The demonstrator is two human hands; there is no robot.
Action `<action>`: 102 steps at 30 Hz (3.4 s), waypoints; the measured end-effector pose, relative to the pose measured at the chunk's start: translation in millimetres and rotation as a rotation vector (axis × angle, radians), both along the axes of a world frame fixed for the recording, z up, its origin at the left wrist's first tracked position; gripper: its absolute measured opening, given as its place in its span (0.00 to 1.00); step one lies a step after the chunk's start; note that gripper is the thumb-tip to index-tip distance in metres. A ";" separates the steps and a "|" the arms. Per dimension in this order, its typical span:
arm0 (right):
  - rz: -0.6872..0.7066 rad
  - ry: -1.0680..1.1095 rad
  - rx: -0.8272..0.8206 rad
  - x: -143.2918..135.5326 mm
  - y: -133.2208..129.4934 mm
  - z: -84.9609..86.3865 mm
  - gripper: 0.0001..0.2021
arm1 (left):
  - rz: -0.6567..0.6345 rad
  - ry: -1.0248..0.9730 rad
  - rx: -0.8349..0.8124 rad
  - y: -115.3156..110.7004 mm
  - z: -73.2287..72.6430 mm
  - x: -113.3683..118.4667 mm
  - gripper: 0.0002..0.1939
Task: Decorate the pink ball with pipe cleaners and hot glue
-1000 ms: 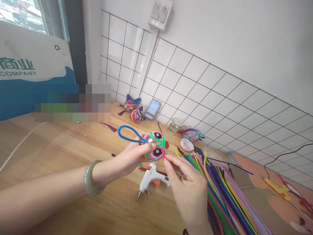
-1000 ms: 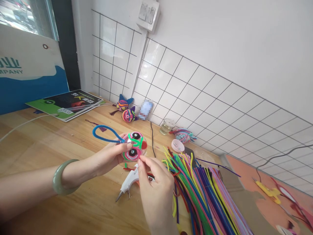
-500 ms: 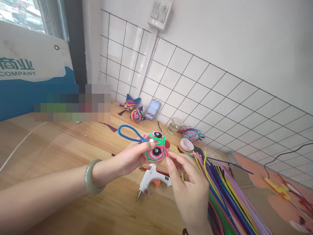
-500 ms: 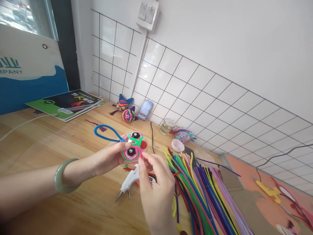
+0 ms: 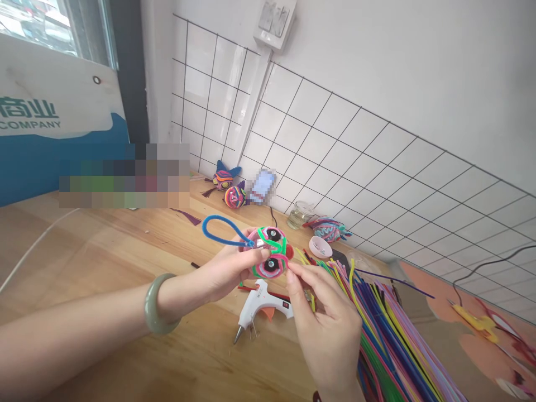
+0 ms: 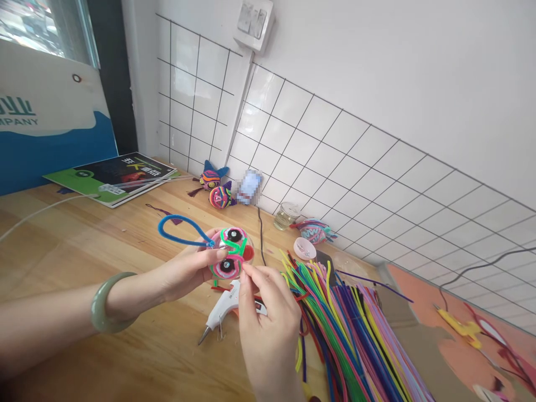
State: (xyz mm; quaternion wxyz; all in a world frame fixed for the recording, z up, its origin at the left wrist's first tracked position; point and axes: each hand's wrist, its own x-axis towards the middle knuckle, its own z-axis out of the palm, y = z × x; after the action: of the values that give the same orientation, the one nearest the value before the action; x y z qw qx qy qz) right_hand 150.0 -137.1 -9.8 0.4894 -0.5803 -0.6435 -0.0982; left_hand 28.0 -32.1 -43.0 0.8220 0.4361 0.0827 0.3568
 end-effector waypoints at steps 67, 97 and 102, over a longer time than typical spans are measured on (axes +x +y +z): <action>0.150 0.781 -0.316 10.8 1.3 3.5 0.11 | 0.069 -0.047 -0.077 -0.9 5.2 0.4 0.18; -0.064 0.207 -0.209 17.1 6.5 -10.3 0.10 | 0.100 0.180 -0.085 12.8 6.3 -3.3 0.15; 0.003 0.175 -0.215 16.2 6.6 -14.3 0.09 | 0.108 0.198 -0.104 11.2 12.1 -5.3 0.23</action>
State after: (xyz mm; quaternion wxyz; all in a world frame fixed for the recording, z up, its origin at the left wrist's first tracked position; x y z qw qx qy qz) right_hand 166.2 -130.5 -24.0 0.4787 -0.6347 -0.6062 0.0229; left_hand 22.8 -20.8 -30.9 0.8109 0.4211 0.2051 0.3509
